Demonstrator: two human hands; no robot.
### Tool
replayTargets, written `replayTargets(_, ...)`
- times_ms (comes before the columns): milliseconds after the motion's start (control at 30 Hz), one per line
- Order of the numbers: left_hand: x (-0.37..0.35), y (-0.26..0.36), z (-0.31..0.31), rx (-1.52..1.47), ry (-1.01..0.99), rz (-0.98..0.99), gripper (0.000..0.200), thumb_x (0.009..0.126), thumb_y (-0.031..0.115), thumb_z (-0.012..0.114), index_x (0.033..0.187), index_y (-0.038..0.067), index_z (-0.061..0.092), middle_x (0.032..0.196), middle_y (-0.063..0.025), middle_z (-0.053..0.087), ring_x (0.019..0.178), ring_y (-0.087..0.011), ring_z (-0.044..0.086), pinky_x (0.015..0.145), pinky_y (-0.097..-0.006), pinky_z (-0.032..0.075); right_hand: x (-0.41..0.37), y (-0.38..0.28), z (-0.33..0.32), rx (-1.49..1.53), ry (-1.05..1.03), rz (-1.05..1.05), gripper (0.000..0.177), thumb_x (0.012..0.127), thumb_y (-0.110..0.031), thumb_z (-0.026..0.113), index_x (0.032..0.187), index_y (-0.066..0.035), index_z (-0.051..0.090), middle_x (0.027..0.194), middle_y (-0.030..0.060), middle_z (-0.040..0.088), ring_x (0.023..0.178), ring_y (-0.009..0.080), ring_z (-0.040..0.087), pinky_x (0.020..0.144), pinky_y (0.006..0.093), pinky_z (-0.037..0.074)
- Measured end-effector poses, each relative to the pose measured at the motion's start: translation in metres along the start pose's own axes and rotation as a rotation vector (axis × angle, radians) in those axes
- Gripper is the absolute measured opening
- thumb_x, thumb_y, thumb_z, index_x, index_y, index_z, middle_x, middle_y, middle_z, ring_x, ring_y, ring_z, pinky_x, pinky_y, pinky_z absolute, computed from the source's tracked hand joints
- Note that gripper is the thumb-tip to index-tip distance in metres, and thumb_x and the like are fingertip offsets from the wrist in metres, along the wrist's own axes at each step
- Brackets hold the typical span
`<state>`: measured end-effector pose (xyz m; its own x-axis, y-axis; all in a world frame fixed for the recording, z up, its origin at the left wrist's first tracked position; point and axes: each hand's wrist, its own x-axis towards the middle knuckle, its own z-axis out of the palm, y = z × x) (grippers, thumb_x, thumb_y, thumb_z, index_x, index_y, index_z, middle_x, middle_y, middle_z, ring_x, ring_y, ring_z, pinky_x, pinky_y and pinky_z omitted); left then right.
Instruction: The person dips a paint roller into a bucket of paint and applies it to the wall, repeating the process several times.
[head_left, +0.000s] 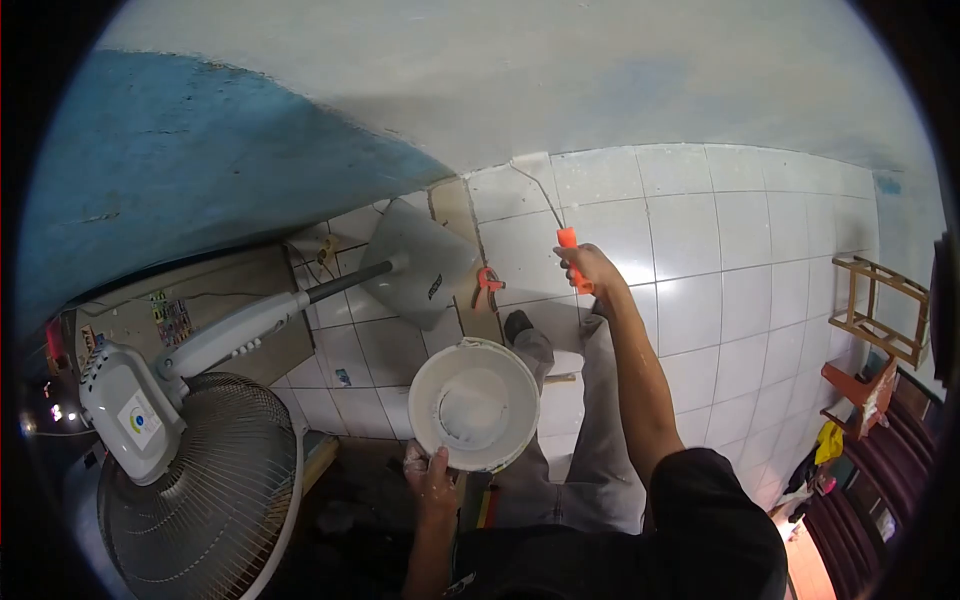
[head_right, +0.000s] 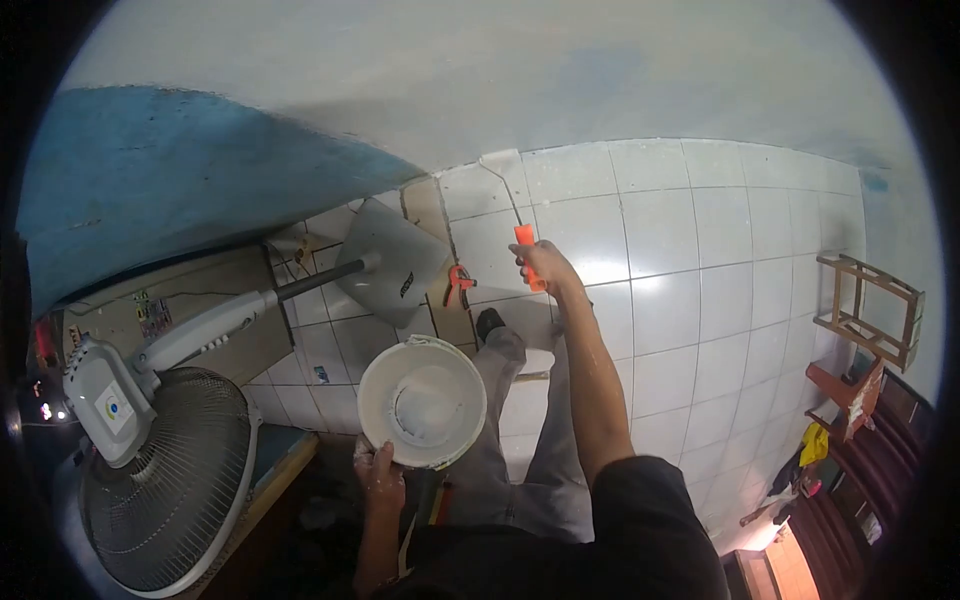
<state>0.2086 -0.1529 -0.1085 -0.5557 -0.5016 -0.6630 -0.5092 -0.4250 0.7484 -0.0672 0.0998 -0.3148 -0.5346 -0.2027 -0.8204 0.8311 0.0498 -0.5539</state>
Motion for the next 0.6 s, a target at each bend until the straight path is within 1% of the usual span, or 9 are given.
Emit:
replayTargets(67, -0.001, -0.003, 0.001, 0.000, 0.007, 0.044, 0.030, 0.085, 0.005, 0.059, 0.113, -0.001, 0.050, 0.104, -0.0123, 0.060, 0.085, -0.0180, 0.064, 0.065, -0.0301, 0.056, 0.021, 0.000, 0.005, 0.029, -0.017, 0.003, 0.028, 0.088, -0.027, 0.062, 0.074, -0.003, 0.054, 0.056, 0.0014, 0.050, 0.045, 0.0113, 0.047, 0.043, 0.0273, 0.040)
replayTargets(100, -0.005, -0.001, 0.003, -0.007, 0.011, 0.074, 0.029, 0.085, 0.005, 0.059, 0.112, -0.001, 0.051, 0.104, -0.0123, 0.060, 0.085, -0.0179, 0.064, 0.064, -0.0294, 0.057, 0.002, -0.008, 0.004, 0.033, -0.031, -0.009, 0.027, 0.088, -0.026, 0.062, 0.074, -0.004, 0.055, 0.056, 0.0013, 0.050, 0.044, 0.0117, 0.047, 0.043, 0.0281, 0.040)
replayTargets(167, -0.012, 0.002, 0.002, -0.023, 0.041, 0.038, 0.028, 0.085, 0.005, 0.059, 0.112, -0.001, 0.051, 0.103, -0.0121, 0.061, 0.084, -0.0178, 0.064, 0.062, -0.0287, 0.057, -0.118, -0.065, 0.018, -0.090, 0.046, -0.001, 0.028, 0.088, -0.028, 0.062, 0.075, -0.004, 0.055, 0.057, 0.0014, 0.051, 0.045, 0.0116, 0.047, 0.042, 0.0284, 0.040)
replayTargets(233, -0.024, 0.017, 0.004, -0.040, 0.075, -0.001, 0.027, 0.085, 0.005, 0.059, 0.111, -0.001, 0.051, 0.102, -0.0118, 0.061, 0.082, -0.0176, 0.064, 0.060, -0.0280, 0.057, -0.208, -0.066, 0.022, -0.066, 0.049, -0.070, 0.028, 0.089, -0.030, 0.060, 0.079, -0.005, 0.054, 0.058, 0.0013, 0.050, 0.045, 0.0106, 0.047, 0.043, 0.0275, 0.039)
replayTargets(300, -0.031, 0.033, 0.013, -0.053, 0.005, -0.099, 0.017, 0.087, 0.000, 0.058, 0.101, 0.001, 0.049, 0.102, -0.0121, 0.059, 0.087, -0.0182, 0.064, 0.076, -0.0346, 0.058, -0.290, -0.093, 0.031, 0.049, 0.038, -0.060, 0.030, 0.091, -0.032, 0.058, 0.083, -0.004, 0.053, 0.059, 0.0005, 0.049, 0.044, 0.0093, 0.046, 0.043, 0.0265, 0.038)
replayTargets(333, -0.033, 0.031, 0.010, -0.061, 0.006, -0.099, 0.017, 0.087, 0.000, 0.058, 0.101, 0.001, 0.049, 0.102, -0.0121, 0.059, 0.087, -0.0182, 0.064, 0.076, -0.0346, 0.058, -0.291, -0.093, 0.029, 0.041, 0.037, -0.062, 0.030, 0.091, -0.032, 0.058, 0.083, -0.004, 0.053, 0.059, 0.0005, 0.049, 0.044, 0.0093, 0.046, 0.043, 0.0265, 0.038)
replayTargets(400, -0.030, 0.019, 0.001, -0.035, -0.038, -0.069, 0.017, 0.087, 0.001, 0.058, 0.101, 0.001, 0.049, 0.100, -0.0133, 0.060, 0.081, -0.0189, 0.066, 0.068, -0.0337, 0.060, -0.273, -0.082, 0.023, -0.023, 0.044, -0.059, 0.029, 0.090, -0.032, 0.059, 0.086, -0.004, 0.053, 0.060, 0.0001, 0.049, 0.045, 0.0087, 0.046, 0.043, 0.0260, 0.037)
replayTargets(533, -0.030, 0.005, 0.006, -0.082, 0.012, -0.026, 0.017, 0.088, 0.001, 0.058, 0.101, 0.000, 0.049, 0.098, -0.0138, 0.060, 0.077, -0.0186, 0.066, 0.064, -0.0325, 0.061, -0.095, -0.035, 0.009, -0.038, 0.049, -0.044, 0.029, 0.088, -0.030, 0.061, 0.078, -0.003, 0.055, 0.057, 0.0001, 0.048, 0.046, 0.0104, 0.046, 0.044, 0.0264, 0.038)
replayTargets(600, -0.031, 0.003, 0.007, -0.076, 0.059, -0.018, 0.016, 0.088, 0.001, 0.058, 0.101, 0.000, 0.049, 0.098, -0.0140, 0.060, 0.075, -0.0184, 0.066, 0.061, -0.0309, 0.060, -0.067, -0.032, 0.009, 0.009, 0.020, -0.040, 0.029, 0.088, -0.030, 0.061, 0.077, -0.003, 0.055, 0.056, 0.0000, 0.048, 0.046, 0.0106, 0.046, 0.045, 0.0267, 0.039)
